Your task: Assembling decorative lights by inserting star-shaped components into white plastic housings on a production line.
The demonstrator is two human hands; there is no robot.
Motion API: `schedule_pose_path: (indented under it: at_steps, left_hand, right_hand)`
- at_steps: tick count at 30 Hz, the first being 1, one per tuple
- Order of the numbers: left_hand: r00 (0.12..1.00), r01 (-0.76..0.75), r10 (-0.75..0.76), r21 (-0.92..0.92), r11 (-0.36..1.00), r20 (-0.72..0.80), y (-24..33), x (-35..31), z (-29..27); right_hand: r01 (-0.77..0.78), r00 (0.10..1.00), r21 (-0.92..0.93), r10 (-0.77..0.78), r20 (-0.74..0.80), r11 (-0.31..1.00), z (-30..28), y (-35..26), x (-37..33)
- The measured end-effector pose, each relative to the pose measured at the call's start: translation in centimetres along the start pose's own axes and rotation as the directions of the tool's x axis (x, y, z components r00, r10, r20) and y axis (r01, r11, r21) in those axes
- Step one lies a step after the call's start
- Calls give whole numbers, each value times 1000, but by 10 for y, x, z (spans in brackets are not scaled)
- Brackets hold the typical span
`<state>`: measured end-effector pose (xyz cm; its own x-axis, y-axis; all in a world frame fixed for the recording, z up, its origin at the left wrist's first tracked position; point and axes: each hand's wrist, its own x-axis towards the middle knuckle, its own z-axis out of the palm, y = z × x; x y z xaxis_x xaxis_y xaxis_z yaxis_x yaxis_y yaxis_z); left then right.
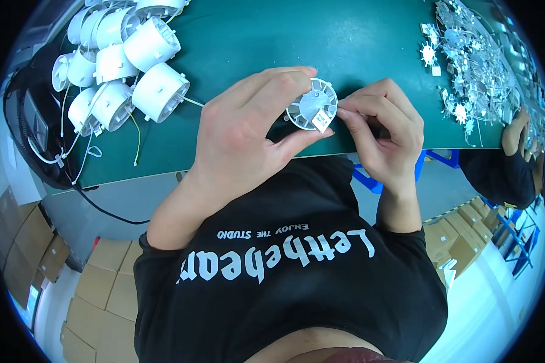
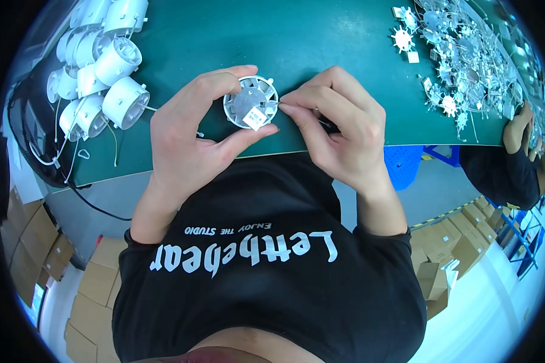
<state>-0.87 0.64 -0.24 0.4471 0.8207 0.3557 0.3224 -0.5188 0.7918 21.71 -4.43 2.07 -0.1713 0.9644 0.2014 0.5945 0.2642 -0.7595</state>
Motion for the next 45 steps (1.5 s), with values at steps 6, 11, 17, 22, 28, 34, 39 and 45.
schedule_pose_path:
  at_steps: [6, 11, 17, 22, 28, 34, 39, 45]
  left_hand:
    - [998, -59, 59, -6, 998, -1, 1, 0, 1]
    - [993, -53, -2, -467, 882, -115, 13, 5, 8]
    - [887, 453, -360, -700, 553, 289, 13, 10, -10]
    - [898, 356, -406, -822, 445, 169, 6, 21, -2]
    - [962, -184, 218, 197, 963, -167, 30, 0, -49]
    - [985, 47, 65, 619, 784, -157, 5, -33, -67]
    - [991, 37, 54, 656, 754, -119, 3, -35, -79]
    - [919, -130, 302, 529, 838, -253, -14, -27, -78]
  right_hand:
    - [33, 996, 80, -40, 85, 996, -11, 1, 6]
    - [-260, 960, 736, 247, 130, 625, -9, -15, 11]
    - [-210, 977, 668, 183, 112, 714, -15, -12, 24]
    - [-98, 988, 538, 19, 151, 837, -24, 7, 82]
    - [-86, 849, 942, 518, -101, 324, -78, 101, 240]
    - [102, 825, 973, 529, -199, 206, -186, 158, 368]
    - [-111, 864, 765, 442, -242, 635, -120, 77, 336]
    - [-22, 998, 225, 34, -48, 974, -81, -2, 203]
